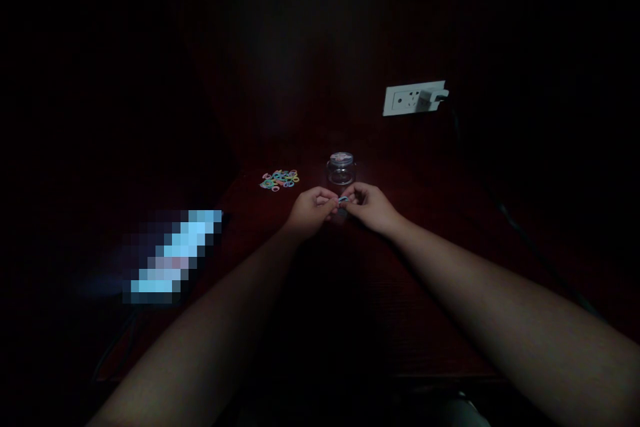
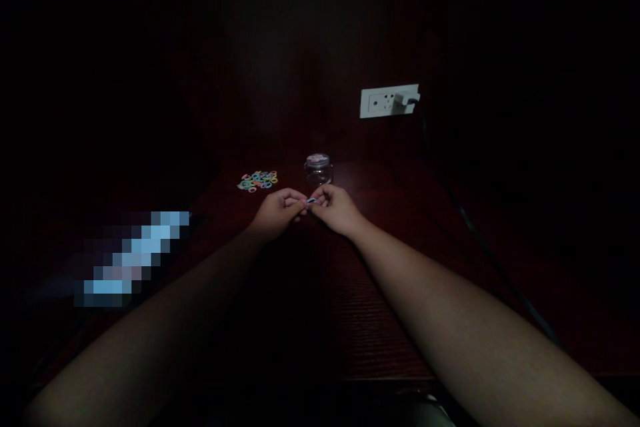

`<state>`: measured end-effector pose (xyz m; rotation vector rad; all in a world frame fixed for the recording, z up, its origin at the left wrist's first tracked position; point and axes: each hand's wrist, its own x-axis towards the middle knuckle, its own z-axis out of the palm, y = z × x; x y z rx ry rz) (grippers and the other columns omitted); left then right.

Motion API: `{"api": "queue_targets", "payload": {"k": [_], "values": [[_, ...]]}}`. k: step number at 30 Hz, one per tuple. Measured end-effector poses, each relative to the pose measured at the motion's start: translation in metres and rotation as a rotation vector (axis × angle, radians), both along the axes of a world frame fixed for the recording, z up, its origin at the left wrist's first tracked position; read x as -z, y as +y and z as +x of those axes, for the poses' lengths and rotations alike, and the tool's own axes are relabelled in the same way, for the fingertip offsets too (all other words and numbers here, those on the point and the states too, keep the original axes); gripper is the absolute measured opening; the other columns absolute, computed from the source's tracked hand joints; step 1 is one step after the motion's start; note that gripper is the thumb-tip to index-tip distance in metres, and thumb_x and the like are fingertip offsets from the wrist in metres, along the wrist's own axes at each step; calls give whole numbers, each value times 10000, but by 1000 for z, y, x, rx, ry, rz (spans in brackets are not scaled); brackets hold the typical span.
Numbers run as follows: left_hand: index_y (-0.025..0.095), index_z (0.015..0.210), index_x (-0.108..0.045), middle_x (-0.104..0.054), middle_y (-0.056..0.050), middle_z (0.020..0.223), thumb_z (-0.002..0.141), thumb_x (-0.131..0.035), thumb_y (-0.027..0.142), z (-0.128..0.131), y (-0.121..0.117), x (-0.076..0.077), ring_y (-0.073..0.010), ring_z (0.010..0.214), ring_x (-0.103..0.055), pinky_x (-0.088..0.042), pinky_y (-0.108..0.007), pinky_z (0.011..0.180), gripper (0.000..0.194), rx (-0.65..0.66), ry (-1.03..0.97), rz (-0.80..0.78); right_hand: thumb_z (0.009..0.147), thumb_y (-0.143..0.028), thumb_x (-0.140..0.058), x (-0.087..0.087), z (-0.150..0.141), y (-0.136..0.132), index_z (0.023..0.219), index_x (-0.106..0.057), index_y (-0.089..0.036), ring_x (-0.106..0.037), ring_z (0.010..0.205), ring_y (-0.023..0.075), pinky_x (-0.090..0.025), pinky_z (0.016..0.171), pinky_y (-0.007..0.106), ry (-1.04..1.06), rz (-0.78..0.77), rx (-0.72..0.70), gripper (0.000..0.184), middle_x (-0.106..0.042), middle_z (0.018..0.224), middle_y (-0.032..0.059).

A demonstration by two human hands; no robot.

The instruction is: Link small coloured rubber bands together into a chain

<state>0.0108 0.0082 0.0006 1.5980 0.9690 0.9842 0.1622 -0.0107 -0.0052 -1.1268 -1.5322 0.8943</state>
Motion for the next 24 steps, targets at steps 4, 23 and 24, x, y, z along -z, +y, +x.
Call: {"api": "queue_targets", "payload": {"k": [4,23,24], "values": [[107,788,-560,-618,-22,639,707,-615,177,-1,1,0,-77,586,-563,-434,-178,522,120,-10,-30,34,706,-371,-564,-5,0,-3,702,-554,-144,-444,514,91,-345,489,228,-39,-7,48,228,-545,603,3],[103,775,-619,-651,-41,708,708,-610,231,-1,1,0,-90,624,-568,-445,-223,619,145,5,34,48,750,-373,-525,-4,2,-3,656,-580,-142,-461,505,98,-358,505,236,-174,55,72,255,-580,583,20],[102,762,-619,-653,-44,712,704,-614,226,-1,1,0,-90,629,-571,-446,-224,624,137,9,40,54,750,-378,-526,-4,2,-3,655,-579,-142,-459,501,97,-357,504,236,-171,53,70,260,-579,580,20]]}}
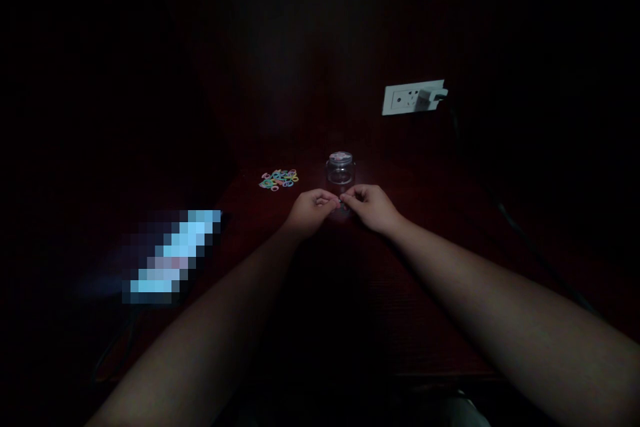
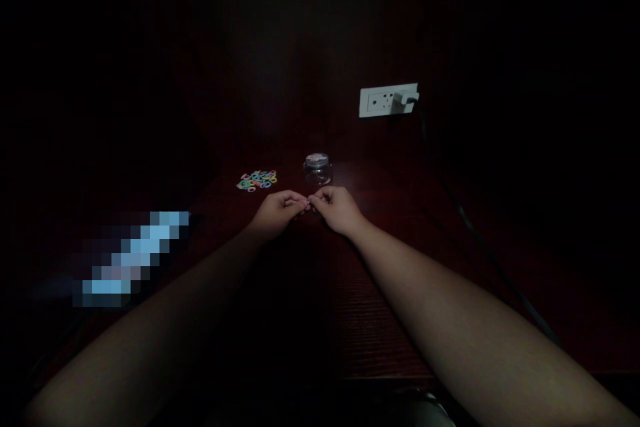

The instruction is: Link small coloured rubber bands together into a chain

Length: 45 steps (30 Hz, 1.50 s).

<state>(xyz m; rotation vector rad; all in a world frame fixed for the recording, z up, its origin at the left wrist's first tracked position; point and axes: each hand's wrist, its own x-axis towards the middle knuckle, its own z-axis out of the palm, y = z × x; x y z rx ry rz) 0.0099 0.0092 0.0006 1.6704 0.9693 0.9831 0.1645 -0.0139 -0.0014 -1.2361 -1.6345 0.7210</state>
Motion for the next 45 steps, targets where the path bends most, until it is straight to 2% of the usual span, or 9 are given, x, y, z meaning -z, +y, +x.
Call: {"api": "queue_targets", "payload": {"k": [7,14,21,29,45], "values": [[106,772,-618,-663,-54,733,666,-653,213,-1,1,2,-107,664,-590,-452,-229,641,155,8,0,-25,742,-384,-538,-1,-1,-1,640,-567,-144,-433,473,89,-327,462,225,12,-25,11,263,-557,561,13],[115,712,-604,-639,-42,662,695,-618,294,-2,1,2,-97,570,-543,-412,-209,542,180,16,136,39,734,-372,-550,0,0,1,646,-568,-143,-450,499,93,-360,498,231,18,-2,17,246,-572,587,16],[128,711,-566,-611,-25,678,732,-555,305,-2,2,2,-96,587,-518,-400,-211,555,178,-4,189,125,706,-333,-578,0,0,0,707,-592,-131,-479,547,104,-377,521,234,40,-12,-40,202,-588,639,27],[129,727,-562,-605,-17,676,736,-557,337,-2,2,3,-97,597,-520,-400,-213,570,208,56,173,94,743,-352,-530,3,0,3,652,-532,-154,-433,499,87,-350,494,221,47,16,-73,217,-521,561,-14],[129,733,-551,-599,-17,681,745,-555,344,-2,1,4,-98,607,-527,-402,-222,595,215,123,140,48,715,-263,-536,-1,-3,1,612,-517,-161,-441,508,95,-354,514,231,98,18,41,147,-524,556,-6]]}}
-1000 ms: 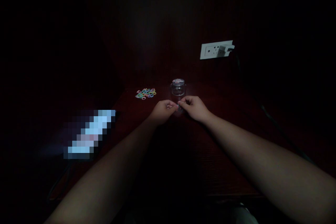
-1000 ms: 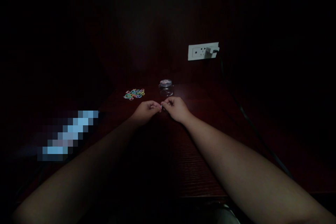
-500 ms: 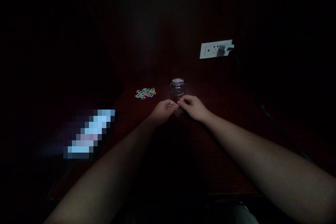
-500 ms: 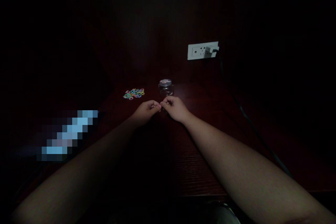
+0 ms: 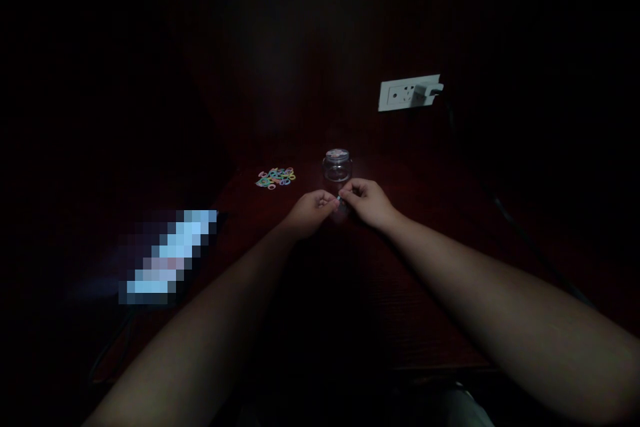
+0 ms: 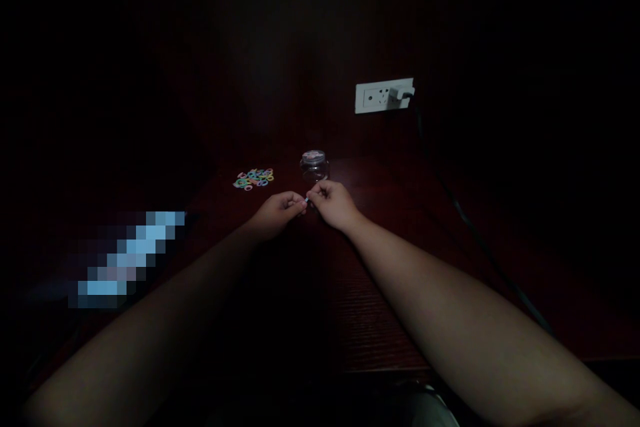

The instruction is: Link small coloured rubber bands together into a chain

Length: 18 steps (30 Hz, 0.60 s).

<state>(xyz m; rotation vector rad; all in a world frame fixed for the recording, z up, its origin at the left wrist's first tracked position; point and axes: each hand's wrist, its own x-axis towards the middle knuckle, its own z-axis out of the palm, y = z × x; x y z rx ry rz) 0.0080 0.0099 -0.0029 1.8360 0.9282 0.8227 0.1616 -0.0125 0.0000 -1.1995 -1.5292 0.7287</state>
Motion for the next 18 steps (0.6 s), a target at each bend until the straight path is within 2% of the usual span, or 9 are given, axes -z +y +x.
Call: {"api": "queue_targets", "payload": {"k": [5,10,18], "values": [[125,757,-553,-592,-15,692,745,-555,346,0,2,4,-98,620,-524,-403,-221,599,221,14,-12,12,729,-287,-527,1,2,1,597,-502,-163,-439,489,91,-347,500,227,40,-6,-22,183,-518,538,-11],[123,733,-542,-581,-8,667,735,-566,353,1,0,1,-94,598,-513,-395,-220,582,232,5,-10,21,731,-318,-531,2,2,0,601,-493,-160,-412,443,82,-307,456,219,38,-38,-72,208,-494,507,-23],[126,735,-543,-593,-15,688,746,-553,343,1,0,0,-98,618,-522,-400,-231,604,217,21,-13,7,723,-266,-523,2,3,3,584,-480,-159,-392,502,79,-321,513,223,2,50,1,180,-458,540,-32]]}}
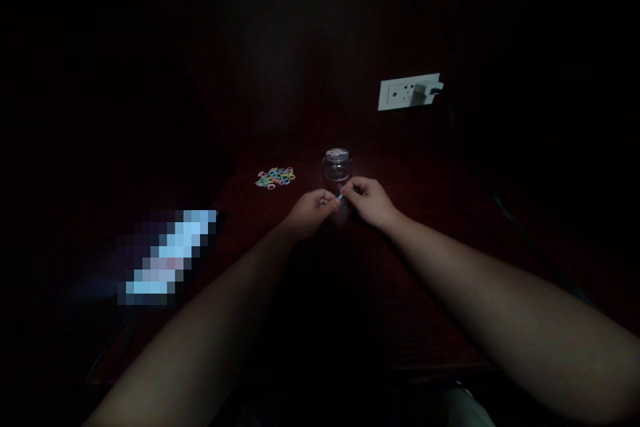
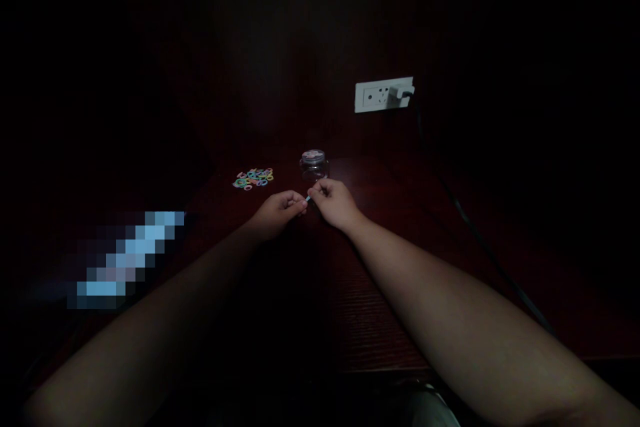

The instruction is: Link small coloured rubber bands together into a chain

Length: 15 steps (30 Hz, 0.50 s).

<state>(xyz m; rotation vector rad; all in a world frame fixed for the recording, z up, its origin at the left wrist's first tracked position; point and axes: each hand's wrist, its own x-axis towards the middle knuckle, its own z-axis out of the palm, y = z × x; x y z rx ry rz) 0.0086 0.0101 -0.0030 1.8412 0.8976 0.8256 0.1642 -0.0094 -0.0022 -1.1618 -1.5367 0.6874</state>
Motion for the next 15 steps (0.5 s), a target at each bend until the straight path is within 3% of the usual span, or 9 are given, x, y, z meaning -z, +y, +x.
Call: {"api": "queue_targets", "payload": {"k": [15], "values": [[122,748,-541,-584,-7,661,692,-618,309,1,-1,3,-79,572,-510,-395,-210,554,209,0,-72,-23,745,-360,-533,-2,-1,-5,603,-484,-157,-421,425,78,-310,430,211,20,-93,-120,252,-482,476,-29]]}}
